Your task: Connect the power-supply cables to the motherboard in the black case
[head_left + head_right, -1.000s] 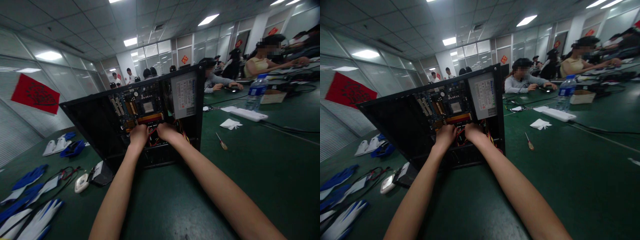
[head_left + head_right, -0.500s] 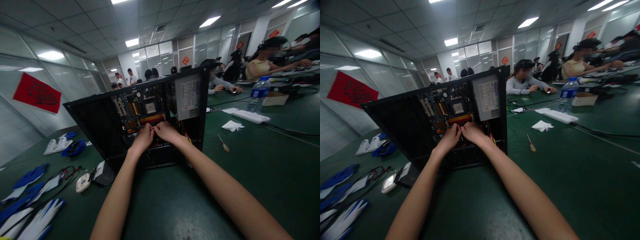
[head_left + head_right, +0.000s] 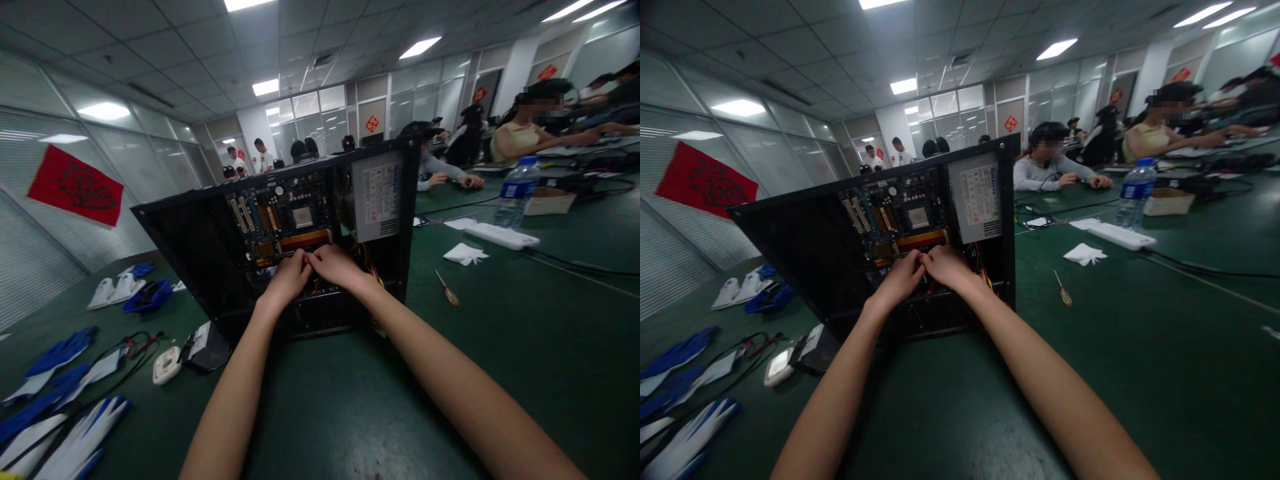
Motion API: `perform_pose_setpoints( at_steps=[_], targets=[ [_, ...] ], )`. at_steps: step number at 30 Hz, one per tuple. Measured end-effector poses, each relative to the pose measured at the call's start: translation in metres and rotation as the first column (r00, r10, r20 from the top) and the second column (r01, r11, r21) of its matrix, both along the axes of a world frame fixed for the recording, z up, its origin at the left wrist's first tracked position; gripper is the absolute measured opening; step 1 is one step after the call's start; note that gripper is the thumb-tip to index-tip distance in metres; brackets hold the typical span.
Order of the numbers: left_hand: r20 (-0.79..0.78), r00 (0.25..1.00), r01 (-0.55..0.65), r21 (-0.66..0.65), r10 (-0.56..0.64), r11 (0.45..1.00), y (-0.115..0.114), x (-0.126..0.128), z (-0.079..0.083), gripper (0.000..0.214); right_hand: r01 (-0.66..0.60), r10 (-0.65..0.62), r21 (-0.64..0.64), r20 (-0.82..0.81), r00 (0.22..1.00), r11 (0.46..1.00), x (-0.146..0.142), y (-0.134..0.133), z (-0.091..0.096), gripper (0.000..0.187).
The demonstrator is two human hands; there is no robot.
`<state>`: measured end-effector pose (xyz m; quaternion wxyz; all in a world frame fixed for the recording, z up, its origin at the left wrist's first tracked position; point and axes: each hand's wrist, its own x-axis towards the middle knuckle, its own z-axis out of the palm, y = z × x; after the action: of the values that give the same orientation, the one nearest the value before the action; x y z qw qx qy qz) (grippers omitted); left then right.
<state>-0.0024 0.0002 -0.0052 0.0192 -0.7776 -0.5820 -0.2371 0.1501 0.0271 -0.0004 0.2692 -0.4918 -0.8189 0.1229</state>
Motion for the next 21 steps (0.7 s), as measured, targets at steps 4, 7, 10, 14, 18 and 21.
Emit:
perform_pose_setpoints(
  at_steps=[4, 7, 10, 14, 18, 21],
  targets=[
    [0.016, 1.000, 0.007, -0.076, -0.006, 0.997, -0.002, 0.000, 0.000, 0.015, 0.007, -0.006, -0.025, 0.054, 0.999, 1.000, 0.000, -0.001, -0.001, 0.045],
    [0.005, 0.999, 0.047, -0.120, -0.047, 0.992, -0.001, -0.001, -0.001, 0.019, 0.000, 0.003, -0.029, 0.104, 0.995, 1.000, 0.000, -0.002, -0.002, 0.047],
    [-0.025, 0.999, 0.026, -0.130, -0.030, 0.991, 0.001, -0.002, -0.002, 0.022, -0.020, 0.024, -0.027, 0.135, 0.991, 0.999, 0.000, -0.002, -0.003, 0.045],
    [-0.079, 0.996, -0.058, -0.164, 0.045, 0.985, 0.000, -0.002, -0.001, 0.024, -0.058, 0.068, -0.059, 0.174, 0.982, 0.997, -0.001, 0.001, -0.008, 0.045],
    [-0.116, 0.990, -0.103, -0.174, 0.084, 0.979, -0.002, 0.000, 0.001, 0.027, -0.086, 0.111, -0.118, 0.232, 0.966, 0.989, -0.001, 0.002, -0.010, 0.046],
    [-0.107, 0.991, -0.094, -0.196, 0.074, 0.976, -0.002, 0.002, 0.002, 0.025, -0.106, 0.150, -0.164, 0.283, 0.947, 0.981, 0.000, 0.001, -0.009, 0.044]
  ],
)
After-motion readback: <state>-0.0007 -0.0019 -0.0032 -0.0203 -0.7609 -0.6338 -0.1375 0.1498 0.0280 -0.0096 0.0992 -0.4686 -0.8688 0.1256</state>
